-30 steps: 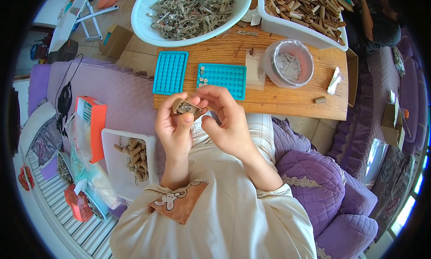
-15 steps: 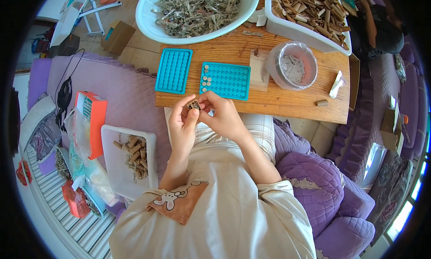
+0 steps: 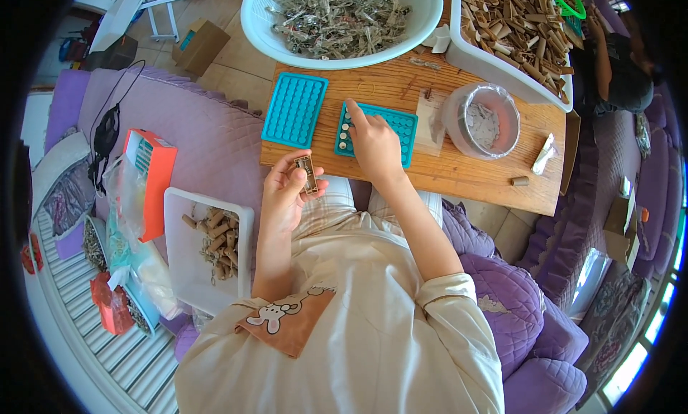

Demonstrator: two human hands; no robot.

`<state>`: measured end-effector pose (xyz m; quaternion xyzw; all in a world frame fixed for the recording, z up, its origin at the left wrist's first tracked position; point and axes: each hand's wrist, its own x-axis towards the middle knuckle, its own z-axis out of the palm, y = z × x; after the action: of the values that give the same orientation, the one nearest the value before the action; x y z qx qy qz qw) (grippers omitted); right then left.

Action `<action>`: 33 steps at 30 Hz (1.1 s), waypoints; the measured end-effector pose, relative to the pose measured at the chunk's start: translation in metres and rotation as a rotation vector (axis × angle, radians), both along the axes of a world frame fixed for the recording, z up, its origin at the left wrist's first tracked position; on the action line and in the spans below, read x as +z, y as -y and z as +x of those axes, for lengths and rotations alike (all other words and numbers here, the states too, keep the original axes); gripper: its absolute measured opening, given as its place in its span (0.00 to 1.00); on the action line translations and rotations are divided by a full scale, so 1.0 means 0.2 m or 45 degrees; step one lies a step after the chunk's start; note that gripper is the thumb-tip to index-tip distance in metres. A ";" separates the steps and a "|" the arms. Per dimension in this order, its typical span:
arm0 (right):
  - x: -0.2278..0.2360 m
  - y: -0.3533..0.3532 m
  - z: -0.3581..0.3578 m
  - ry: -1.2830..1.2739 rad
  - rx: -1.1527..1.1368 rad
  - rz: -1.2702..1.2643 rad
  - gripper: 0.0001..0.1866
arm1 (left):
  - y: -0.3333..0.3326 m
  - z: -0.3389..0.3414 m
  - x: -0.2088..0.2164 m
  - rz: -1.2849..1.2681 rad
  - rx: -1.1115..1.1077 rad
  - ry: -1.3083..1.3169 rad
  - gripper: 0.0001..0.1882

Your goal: The person assembles small metal components by hand, then places the assembled components into a green plastic sorting tray.

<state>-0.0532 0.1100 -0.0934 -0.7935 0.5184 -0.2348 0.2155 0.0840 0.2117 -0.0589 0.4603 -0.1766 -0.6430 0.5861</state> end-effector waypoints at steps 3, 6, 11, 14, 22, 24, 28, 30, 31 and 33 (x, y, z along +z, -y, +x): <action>-0.01 0.01 0.00 -0.064 0.049 -0.049 0.24 | 0.00 0.01 0.01 -0.017 -0.027 -0.073 0.20; 0.01 0.00 -0.01 0.136 0.083 -0.062 0.23 | 0.00 0.01 0.02 -0.033 -0.035 -0.120 0.21; 0.20 -0.14 0.01 0.645 0.104 -0.063 0.19 | 0.00 0.02 0.02 -0.078 -0.083 -0.152 0.20; 0.28 -0.22 0.02 0.643 0.201 -0.176 0.18 | 0.01 0.00 0.01 -0.091 -0.103 -0.164 0.21; 0.29 -0.21 0.02 0.613 0.396 -0.225 0.11 | 0.02 -0.03 0.01 -0.085 -0.045 -0.111 0.16; 0.27 -0.19 0.00 0.685 0.409 -0.121 0.11 | 0.02 -0.02 0.01 -0.070 -0.041 -0.113 0.15; 0.14 -0.11 -0.03 0.536 0.024 -0.003 0.11 | 0.02 -0.01 0.02 -0.023 -0.097 -0.041 0.13; 0.07 -0.09 -0.03 0.305 -0.017 -0.058 0.13 | 0.02 -0.01 0.01 -0.013 -0.096 -0.035 0.14; 0.05 -0.09 -0.03 0.304 -0.018 -0.057 0.13 | 0.01 -0.01 0.01 -0.012 -0.096 -0.047 0.13; 0.01 -0.09 -0.02 0.124 -0.017 -0.114 0.15 | 0.01 -0.01 0.01 -0.008 -0.095 -0.059 0.13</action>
<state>-0.0564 0.1273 -0.0916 -0.7867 0.5015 -0.2974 0.2030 0.0827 0.2096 -0.0574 0.4366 -0.1822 -0.6744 0.5669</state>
